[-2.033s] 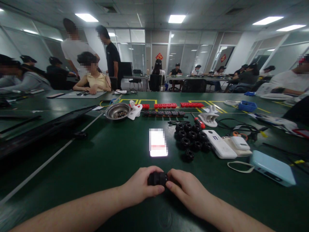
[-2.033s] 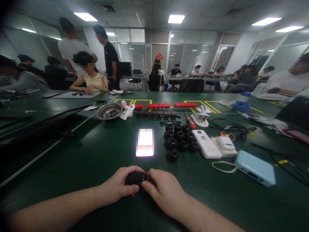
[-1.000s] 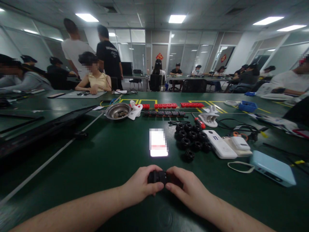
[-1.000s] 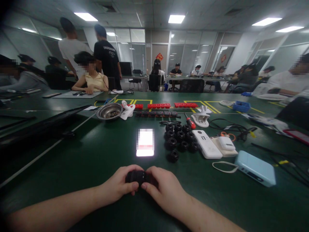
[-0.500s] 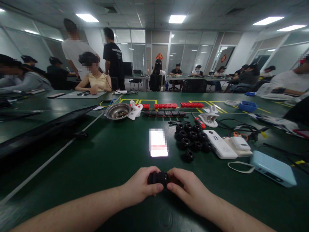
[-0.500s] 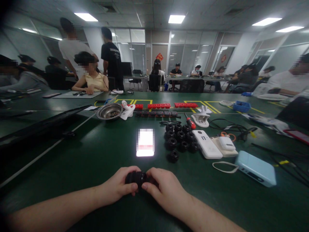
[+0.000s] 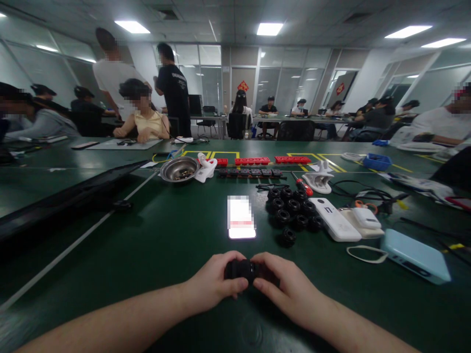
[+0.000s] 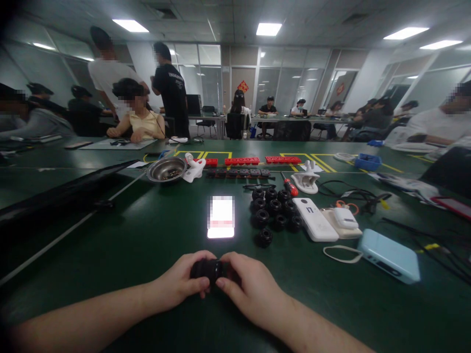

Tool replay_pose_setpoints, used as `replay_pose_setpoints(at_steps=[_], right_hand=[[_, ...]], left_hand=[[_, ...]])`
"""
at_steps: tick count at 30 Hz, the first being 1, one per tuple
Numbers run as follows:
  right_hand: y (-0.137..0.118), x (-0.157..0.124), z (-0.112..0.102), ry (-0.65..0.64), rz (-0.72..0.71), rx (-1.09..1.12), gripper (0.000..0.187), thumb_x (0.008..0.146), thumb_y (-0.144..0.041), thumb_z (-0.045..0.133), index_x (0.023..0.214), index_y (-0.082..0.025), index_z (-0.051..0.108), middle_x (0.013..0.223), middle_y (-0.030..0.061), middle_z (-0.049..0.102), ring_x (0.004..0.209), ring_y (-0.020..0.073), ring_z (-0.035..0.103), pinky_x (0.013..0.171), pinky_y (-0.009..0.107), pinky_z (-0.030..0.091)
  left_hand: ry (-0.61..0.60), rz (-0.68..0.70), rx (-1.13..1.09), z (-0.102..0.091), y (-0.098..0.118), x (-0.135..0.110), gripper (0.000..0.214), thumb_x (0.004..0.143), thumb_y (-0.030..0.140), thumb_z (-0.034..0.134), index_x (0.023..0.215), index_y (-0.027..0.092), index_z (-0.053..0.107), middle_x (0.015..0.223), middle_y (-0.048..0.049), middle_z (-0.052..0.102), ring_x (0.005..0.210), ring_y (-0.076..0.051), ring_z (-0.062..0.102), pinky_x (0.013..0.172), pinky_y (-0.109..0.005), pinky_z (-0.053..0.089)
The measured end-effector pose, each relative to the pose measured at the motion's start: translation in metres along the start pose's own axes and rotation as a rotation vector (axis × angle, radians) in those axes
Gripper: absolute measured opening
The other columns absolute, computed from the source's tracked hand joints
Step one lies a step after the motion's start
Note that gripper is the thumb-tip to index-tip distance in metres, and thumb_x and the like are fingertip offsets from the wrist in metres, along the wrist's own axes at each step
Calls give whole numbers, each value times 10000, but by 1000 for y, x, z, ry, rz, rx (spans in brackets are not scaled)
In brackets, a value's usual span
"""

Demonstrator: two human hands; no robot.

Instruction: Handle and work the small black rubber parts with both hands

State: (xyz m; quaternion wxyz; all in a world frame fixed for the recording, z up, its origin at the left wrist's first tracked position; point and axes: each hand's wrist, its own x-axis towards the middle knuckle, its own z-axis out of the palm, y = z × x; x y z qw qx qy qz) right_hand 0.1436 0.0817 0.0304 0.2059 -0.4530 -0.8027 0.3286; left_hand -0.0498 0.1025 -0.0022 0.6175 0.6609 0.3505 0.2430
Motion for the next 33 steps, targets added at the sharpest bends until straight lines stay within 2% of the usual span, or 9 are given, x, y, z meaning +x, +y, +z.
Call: replay_pose_setpoints(at_steps=[3, 8, 12, 14, 17, 22, 25, 28, 33], right_hand=[[1, 0, -1, 12, -18, 0, 180, 781, -250, 525, 954, -202, 527, 777, -2, 570, 658, 133, 511, 577, 234, 365], [2, 0, 2, 34, 31, -85, 178, 821, -330, 469, 784, -181, 558, 672, 0, 550, 609, 138, 489, 551, 245, 345], [0, -2, 2, 3, 30, -49, 109, 789, -260, 516, 858, -183, 551, 724, 3, 565, 636, 135, 503, 564, 237, 354], [-1, -2, 1, 2, 13, -19, 174, 758, -232, 550, 927, -196, 528, 759, -3, 566, 650, 132, 507, 568, 230, 358], [-1, -2, 1, 14, 26, -28, 180, 759, -253, 553, 929, -205, 518, 750, -10, 562, 641, 132, 503, 557, 228, 354], [2, 1, 3, 3, 47, -88, 171, 845, -293, 441, 785, -178, 552, 713, 10, 573, 647, 141, 509, 573, 243, 357], [2, 0, 2, -10, 34, -61, 86, 800, -250, 514, 835, -180, 551, 733, 5, 575, 656, 136, 514, 578, 234, 361], [1, -1, 1, -11, 24, -24, 190, 748, -227, 576, 927, -198, 520, 754, -11, 568, 648, 128, 510, 565, 223, 359], [1, 1, 1, -8, 5, -64, 148, 840, -306, 452, 840, -183, 535, 722, -1, 558, 642, 134, 499, 570, 238, 357]], left_hand=[[26, 9, 36, 0, 1, -1, 390, 691, 450, 597, 911, 151, 477, 718, 7, 513, 540, -96, 494, 496, -212, 396], [98, 39, 274, -1, 7, -3, 358, 657, 353, 656, 933, 179, 510, 791, 4, 528, 659, -123, 490, 561, -218, 395], [24, -10, 73, 0, 4, -1, 440, 638, 409, 659, 962, 161, 495, 787, -8, 536, 600, -114, 509, 534, -231, 420], [-3, -31, -19, 1, 1, 0, 434, 654, 436, 635, 939, 139, 497, 745, -10, 537, 553, -105, 515, 513, -233, 427], [22, -20, 34, 2, 1, 0, 359, 688, 399, 613, 912, 143, 500, 708, 5, 529, 538, -100, 515, 501, -220, 417], [79, -21, 193, 1, 5, -2, 371, 655, 325, 655, 956, 183, 492, 783, 10, 536, 571, -100, 518, 509, -207, 415], [62, -24, 98, 1, 4, -1, 431, 641, 372, 657, 979, 162, 493, 804, -11, 538, 564, -105, 522, 506, -223, 428], [29, -25, 0, 1, 4, -1, 415, 678, 415, 608, 953, 126, 497, 726, -12, 538, 540, -107, 518, 505, -235, 432], [76, 14, 210, 2, 12, -4, 335, 687, 306, 618, 970, 173, 499, 795, -1, 550, 597, -104, 516, 542, -218, 425]])
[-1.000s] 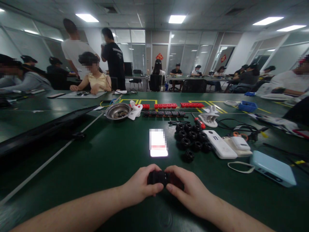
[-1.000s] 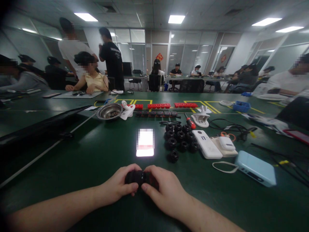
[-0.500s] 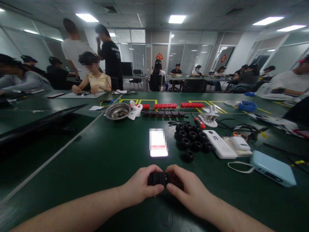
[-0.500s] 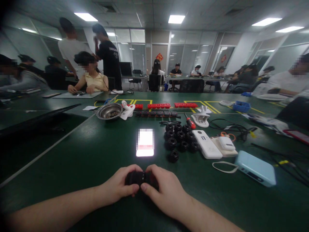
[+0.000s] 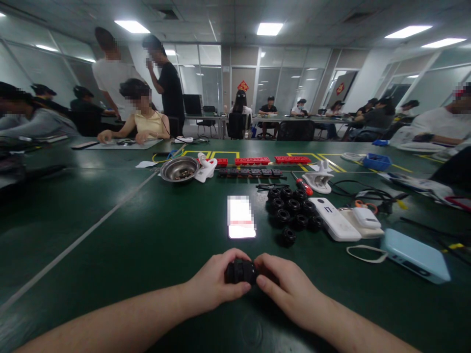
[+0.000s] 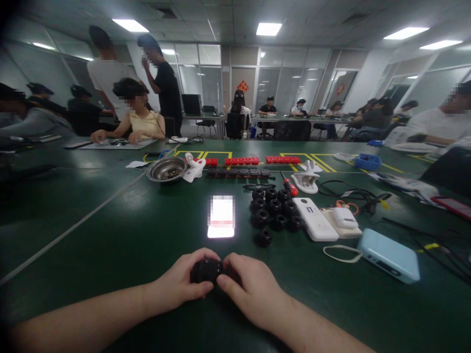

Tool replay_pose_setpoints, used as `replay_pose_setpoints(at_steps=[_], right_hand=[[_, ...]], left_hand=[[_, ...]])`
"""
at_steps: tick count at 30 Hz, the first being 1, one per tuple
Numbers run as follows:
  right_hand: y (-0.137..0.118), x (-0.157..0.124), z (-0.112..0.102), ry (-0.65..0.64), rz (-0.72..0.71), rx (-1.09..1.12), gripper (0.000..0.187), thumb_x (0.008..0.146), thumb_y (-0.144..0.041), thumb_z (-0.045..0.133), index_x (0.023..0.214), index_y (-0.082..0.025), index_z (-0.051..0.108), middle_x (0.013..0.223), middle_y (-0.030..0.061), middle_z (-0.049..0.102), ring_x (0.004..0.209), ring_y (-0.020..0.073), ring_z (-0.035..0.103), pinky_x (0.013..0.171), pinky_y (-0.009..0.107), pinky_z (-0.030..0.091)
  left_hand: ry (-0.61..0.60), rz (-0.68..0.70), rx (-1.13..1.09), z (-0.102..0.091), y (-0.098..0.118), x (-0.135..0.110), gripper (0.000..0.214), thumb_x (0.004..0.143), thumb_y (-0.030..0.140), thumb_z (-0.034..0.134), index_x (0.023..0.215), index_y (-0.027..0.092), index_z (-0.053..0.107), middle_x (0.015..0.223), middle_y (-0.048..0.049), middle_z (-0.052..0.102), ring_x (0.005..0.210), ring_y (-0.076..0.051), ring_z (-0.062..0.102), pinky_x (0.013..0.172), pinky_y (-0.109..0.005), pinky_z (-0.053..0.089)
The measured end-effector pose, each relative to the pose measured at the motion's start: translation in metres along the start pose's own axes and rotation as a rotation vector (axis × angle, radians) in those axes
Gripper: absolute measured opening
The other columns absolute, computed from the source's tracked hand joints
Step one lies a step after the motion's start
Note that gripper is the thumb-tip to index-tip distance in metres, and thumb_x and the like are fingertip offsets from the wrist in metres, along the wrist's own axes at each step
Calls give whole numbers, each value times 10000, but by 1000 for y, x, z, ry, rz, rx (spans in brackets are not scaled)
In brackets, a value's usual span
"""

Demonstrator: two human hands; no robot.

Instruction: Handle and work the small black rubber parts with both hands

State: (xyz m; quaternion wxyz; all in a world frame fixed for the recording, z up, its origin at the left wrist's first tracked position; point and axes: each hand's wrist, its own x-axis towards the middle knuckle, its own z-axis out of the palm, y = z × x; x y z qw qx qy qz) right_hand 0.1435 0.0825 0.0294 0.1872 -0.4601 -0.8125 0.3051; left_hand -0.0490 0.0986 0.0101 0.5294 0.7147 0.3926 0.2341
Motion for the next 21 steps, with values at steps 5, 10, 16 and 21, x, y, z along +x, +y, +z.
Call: replay_pose_setpoints(at_steps=[5, 10, 16, 21], right_hand=[[-1, 0, 1, -5, 32, -3, 88, 801, -255, 511, 822, -175, 543, 722, 3, 561, 642, 133, 503, 568, 235, 357], [-3, -3, 0, -3, 28, 42, 202, 743, -239, 575, 927, -198, 501, 756, -11, 556, 632, 125, 500, 545, 220, 353], [2, 1, 2, -2, 33, -34, 185, 853, -306, 430, 776, -176, 537, 702, 3, 560, 639, 134, 501, 569, 237, 355], [0, 0, 1, -14, 29, 7, 123, 764, -225, 555, 879, -186, 535, 744, -3, 569, 651, 131, 510, 565, 224, 358]], left_hand=[[-5, -14, -51, 0, -3, 2, 386, 672, 316, 636, 996, 170, 482, 811, -3, 544, 599, -105, 520, 551, -224, 428], [-70, -20, -139, 1, -6, 3, 325, 720, 389, 576, 912, 140, 494, 726, 5, 527, 561, -102, 519, 520, -215, 417], [28, 23, 98, -1, -1, 0, 363, 661, 288, 647, 974, 179, 499, 794, 9, 526, 655, -120, 488, 572, -220, 401], [-62, -23, -149, 1, -6, 3, 410, 684, 419, 607, 965, 143, 491, 781, -9, 521, 579, -103, 500, 531, -225, 420]])
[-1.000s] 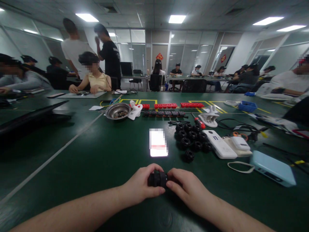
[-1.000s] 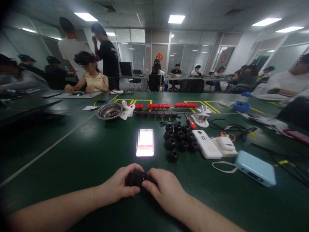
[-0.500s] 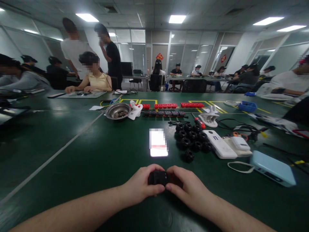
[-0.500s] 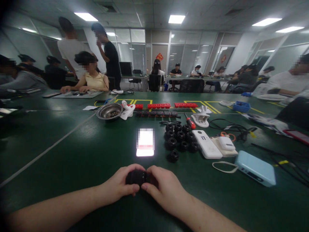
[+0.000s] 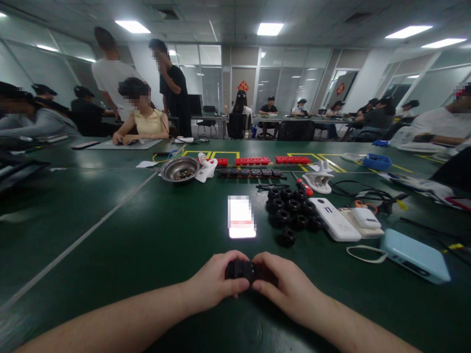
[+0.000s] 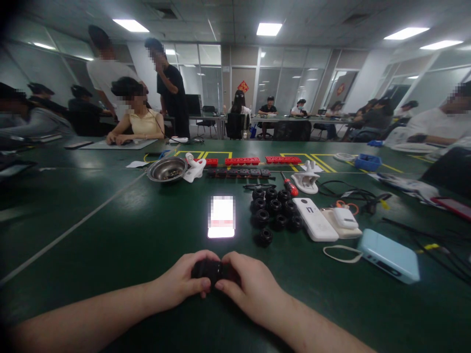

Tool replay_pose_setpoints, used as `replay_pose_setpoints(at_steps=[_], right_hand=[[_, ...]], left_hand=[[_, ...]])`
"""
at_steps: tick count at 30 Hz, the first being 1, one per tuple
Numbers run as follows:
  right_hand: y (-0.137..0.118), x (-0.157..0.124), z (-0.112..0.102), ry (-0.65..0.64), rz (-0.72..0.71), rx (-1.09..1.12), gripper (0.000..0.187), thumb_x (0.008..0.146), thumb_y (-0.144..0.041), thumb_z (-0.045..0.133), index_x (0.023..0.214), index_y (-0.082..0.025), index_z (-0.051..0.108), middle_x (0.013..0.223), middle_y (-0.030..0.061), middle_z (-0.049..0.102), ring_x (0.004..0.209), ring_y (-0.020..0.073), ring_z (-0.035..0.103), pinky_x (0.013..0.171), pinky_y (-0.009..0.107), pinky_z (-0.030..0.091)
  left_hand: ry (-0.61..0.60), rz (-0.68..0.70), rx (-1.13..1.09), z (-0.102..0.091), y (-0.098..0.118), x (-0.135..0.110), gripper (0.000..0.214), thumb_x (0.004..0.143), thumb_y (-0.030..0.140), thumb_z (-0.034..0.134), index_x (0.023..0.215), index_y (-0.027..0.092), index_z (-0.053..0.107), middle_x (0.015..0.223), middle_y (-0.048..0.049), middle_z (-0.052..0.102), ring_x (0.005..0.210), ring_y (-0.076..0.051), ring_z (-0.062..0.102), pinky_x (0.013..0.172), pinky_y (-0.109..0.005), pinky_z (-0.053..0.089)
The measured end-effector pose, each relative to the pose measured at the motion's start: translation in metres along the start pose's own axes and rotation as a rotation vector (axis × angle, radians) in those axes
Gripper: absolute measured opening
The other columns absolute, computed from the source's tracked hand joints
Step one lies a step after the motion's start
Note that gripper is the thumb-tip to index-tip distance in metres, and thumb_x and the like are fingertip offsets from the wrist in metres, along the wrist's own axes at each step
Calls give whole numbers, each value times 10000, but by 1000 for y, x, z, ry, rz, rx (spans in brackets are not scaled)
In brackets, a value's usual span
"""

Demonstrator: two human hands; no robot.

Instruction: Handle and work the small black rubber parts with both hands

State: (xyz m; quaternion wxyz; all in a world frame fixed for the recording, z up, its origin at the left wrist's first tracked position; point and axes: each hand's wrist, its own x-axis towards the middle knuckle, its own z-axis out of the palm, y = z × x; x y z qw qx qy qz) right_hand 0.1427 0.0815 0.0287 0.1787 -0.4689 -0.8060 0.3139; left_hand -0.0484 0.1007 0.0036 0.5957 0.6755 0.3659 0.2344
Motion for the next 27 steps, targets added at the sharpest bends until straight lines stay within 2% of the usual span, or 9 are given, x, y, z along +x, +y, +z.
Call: replay_pose_setpoints(at_steps=[2, 4, 9, 13, 15, 17, 20, 23, 27], right_hand=[[-1, -1, -1, 12, 4, 2, 204, 739, -230, 584, 929, -198, 517, 764, -7, 568, 654, 131, 509, 559, 221, 356], [-1, -2, 0, 15, 13, -17, 179, 759, -284, 568, 909, -201, 516, 741, -12, 560, 635, 131, 502, 544, 221, 350], [4, 1, 2, -2, -5, -71, 216, 867, -317, 408, 777, -174, 543, 715, 9, 563, 648, 136, 506, 576, 237, 358], [2, 1, 1, -7, 5, -28, 89, 793, -256, 528, 835, -178, 536, 734, 4, 566, 649, 135, 507, 569, 229, 361], [0, 0, 0, 0, 9, -11, 162, 743, -227, 579, 891, -189, 521, 760, -2, 567, 656, 134, 507, 565, 225, 358], [-1, -1, -1, 7, 17, -10, 188, 737, -243, 586, 904, -198, 512, 754, -10, 563, 645, 131, 502, 551, 222, 351], [0, -2, 0, 8, 25, -26, 130, 812, -311, 499, 859, -193, 528, 724, -7, 563, 635, 132, 503, 550, 228, 348], [3, 0, 1, -9, 7, -56, 215, 866, -315, 410, 785, -175, 552, 716, 13, 572, 651, 140, 513, 575, 241, 358], [3, 0, 2, 5, -6, -13, 96, 798, -259, 525, 842, -179, 553, 727, 5, 570, 646, 133, 514, 571, 231, 365]], left_hand=[[-9, -12, -28, 0, -1, 1, 388, 700, 434, 585, 926, 133, 491, 740, -2, 515, 540, -95, 494, 502, -218, 412], [12, 1, 42, 0, 2, 0, 342, 708, 398, 589, 916, 144, 495, 749, 1, 520, 551, -96, 498, 505, -213, 406], [73, -1, 224, -1, 6, -2, 366, 669, 292, 636, 986, 183, 491, 786, 10, 538, 620, -116, 503, 548, -219, 407], [20, -16, 78, 0, 2, 0, 390, 686, 370, 612, 997, 163, 502, 840, -20, 548, 599, -110, 519, 542, -227, 423], [-1, -38, 31, 0, 2, 1, 357, 709, 399, 583, 947, 142, 514, 762, -8, 544, 553, -100, 512, 517, -218, 413], [14, -33, 82, 1, 5, 0, 322, 713, 383, 584, 915, 140, 520, 703, 9, 533, 554, -103, 509, 524, -214, 406], [59, 10, 224, 0, 10, -1, 305, 704, 321, 598, 952, 161, 519, 762, 4, 548, 636, -121, 512, 583, -225, 410], [86, 40, 316, 0, 9, -2, 334, 674, 288, 621, 972, 176, 519, 794, 5, 550, 692, -134, 494, 619, -231, 402], [32, 29, 178, 0, 3, 1, 378, 694, 377, 599, 996, 166, 517, 793, -9, 561, 638, -124, 510, 579, -226, 408]])
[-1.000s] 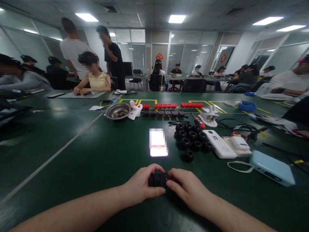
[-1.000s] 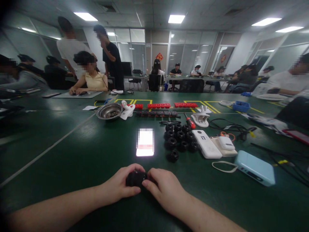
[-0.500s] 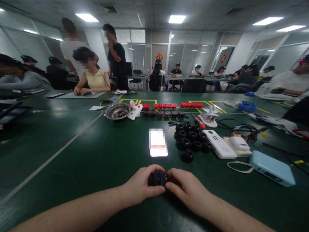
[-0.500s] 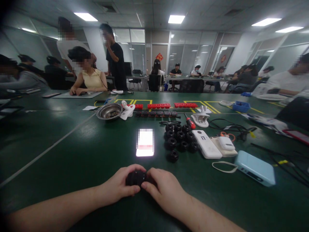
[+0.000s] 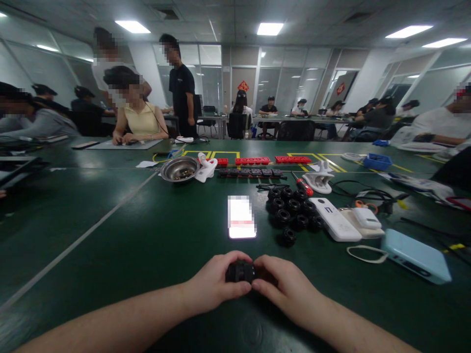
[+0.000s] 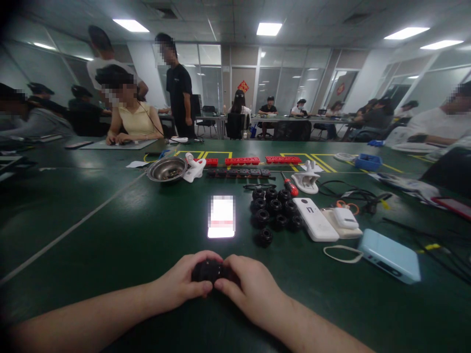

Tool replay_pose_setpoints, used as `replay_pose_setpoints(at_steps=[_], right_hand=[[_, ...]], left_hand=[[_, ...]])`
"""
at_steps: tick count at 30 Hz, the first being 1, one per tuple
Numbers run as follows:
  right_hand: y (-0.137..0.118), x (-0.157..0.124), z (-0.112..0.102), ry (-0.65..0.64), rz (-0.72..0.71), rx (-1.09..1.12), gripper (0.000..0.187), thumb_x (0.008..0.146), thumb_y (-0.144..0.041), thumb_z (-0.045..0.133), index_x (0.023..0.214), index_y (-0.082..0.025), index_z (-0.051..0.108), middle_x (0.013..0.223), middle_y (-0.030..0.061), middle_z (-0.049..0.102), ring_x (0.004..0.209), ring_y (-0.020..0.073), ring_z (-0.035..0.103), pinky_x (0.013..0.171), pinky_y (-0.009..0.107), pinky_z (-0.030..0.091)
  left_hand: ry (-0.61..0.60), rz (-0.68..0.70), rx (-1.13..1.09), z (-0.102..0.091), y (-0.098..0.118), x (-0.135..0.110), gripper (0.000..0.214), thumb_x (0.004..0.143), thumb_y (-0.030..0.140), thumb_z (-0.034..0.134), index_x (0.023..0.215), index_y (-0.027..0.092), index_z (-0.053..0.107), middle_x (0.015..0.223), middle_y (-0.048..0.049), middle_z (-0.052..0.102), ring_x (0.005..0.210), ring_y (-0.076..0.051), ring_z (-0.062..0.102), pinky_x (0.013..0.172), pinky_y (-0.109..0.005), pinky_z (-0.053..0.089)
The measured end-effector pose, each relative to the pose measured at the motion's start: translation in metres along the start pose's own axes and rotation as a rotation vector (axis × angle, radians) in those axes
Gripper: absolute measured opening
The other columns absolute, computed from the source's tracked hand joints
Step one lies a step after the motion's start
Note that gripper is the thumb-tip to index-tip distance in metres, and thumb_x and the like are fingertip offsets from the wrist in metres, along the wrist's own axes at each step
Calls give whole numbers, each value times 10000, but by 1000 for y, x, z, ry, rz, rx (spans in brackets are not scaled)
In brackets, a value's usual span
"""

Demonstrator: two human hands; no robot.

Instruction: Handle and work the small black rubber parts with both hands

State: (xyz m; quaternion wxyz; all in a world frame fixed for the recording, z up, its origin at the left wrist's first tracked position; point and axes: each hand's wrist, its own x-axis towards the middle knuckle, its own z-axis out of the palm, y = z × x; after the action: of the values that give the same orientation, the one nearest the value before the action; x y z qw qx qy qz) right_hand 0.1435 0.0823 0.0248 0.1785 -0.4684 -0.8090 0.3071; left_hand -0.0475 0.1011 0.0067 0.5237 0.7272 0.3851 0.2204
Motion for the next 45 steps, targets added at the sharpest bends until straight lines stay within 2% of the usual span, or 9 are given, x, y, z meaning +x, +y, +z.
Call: replay_pose_setpoints(at_steps=[4, 8, 11, 15, 18, 24, 32, 37, 45], right_hand=[[-3, -2, -2, 20, -4, 52, 215, 727, -219, 598, 923, -199, 511, 769, -10, 563, 658, 128, 511, 566, 220, 364], [-3, -2, -2, 18, 14, 0, 121, 822, -298, 484, 847, -186, 522, 726, -5, 560, 637, 130, 499, 559, 230, 354], [-2, -1, 0, -13, 7, -39, 204, 861, -299, 416, 767, -169, 543, 715, 15, 568, 652, 140, 507, 582, 244, 360], [-4, -1, -2, -5, -6, 1, 92, 800, -245, 510, 846, -173, 544, 747, 10, 569, 664, 139, 510, 584, 237, 363], [-6, -1, -3, 10, -15, 25, 170, 754, -224, 561, 917, -192, 523, 781, -2, 566, 665, 132, 505, 575, 227, 357], [-2, 0, -1, -9, 8, -39, 192, 852, -319, 429, 794, -173, 540, 716, 12, 561, 643, 141, 500, 566, 240, 348], [-5, 0, -3, 2, -12, -3, 172, 757, -236, 562, 918, -187, 528, 772, 1, 568, 663, 136, 504, 569, 227, 350], [-2, 1, -1, 3, -6, -61, 188, 845, -329, 443, 792, -177, 541, 707, 6, 557, 632, 138, 492, 560, 238, 341], [-5, -1, -2, 9, -12, 7, 186, 754, -246, 565, 930, -196, 528, 790, 0, 572, 670, 135, 507, 573, 226, 354]], left_hand=[[-41, -53, -98, 1, -1, 1, 311, 716, 394, 577, 886, 139, 529, 630, 25, 519, 545, -105, 497, 521, -207, 390], [12, -12, 2, 0, 2, -1, 287, 711, 339, 591, 929, 168, 515, 726, 17, 539, 599, -112, 497, 545, -212, 396], [35, 11, 67, -2, 5, -3, 313, 686, 299, 616, 957, 180, 515, 806, 5, 548, 679, -129, 500, 609, -230, 405], [-9, -25, -16, -3, 8, -3, 310, 696, 338, 603, 934, 154, 528, 753, 2, 541, 656, -133, 514, 598, -238, 406], [-41, -58, -104, -2, 6, -2, 296, 714, 376, 575, 883, 139, 518, 642, 25, 511, 554, -113, 500, 527, -219, 389], [41, 29, 69, -2, 1, -2, 340, 667, 345, 640, 938, 170, 531, 791, 4, 546, 688, -133, 495, 604, -224, 395], [-4, 0, -20, -2, -2, -2, 304, 707, 400, 594, 871, 155, 522, 665, 30, 518, 580, -108, 482, 525, -202, 373], [25, 7, 64, -2, 2, -2, 292, 673, 328, 637, 894, 169, 532, 737, 26, 520, 648, -115, 471, 578, -212, 385], [-39, -52, -162, 0, -3, 0, 313, 716, 379, 580, 905, 141, 507, 693, 15, 521, 536, -97, 506, 508, -214, 413]])
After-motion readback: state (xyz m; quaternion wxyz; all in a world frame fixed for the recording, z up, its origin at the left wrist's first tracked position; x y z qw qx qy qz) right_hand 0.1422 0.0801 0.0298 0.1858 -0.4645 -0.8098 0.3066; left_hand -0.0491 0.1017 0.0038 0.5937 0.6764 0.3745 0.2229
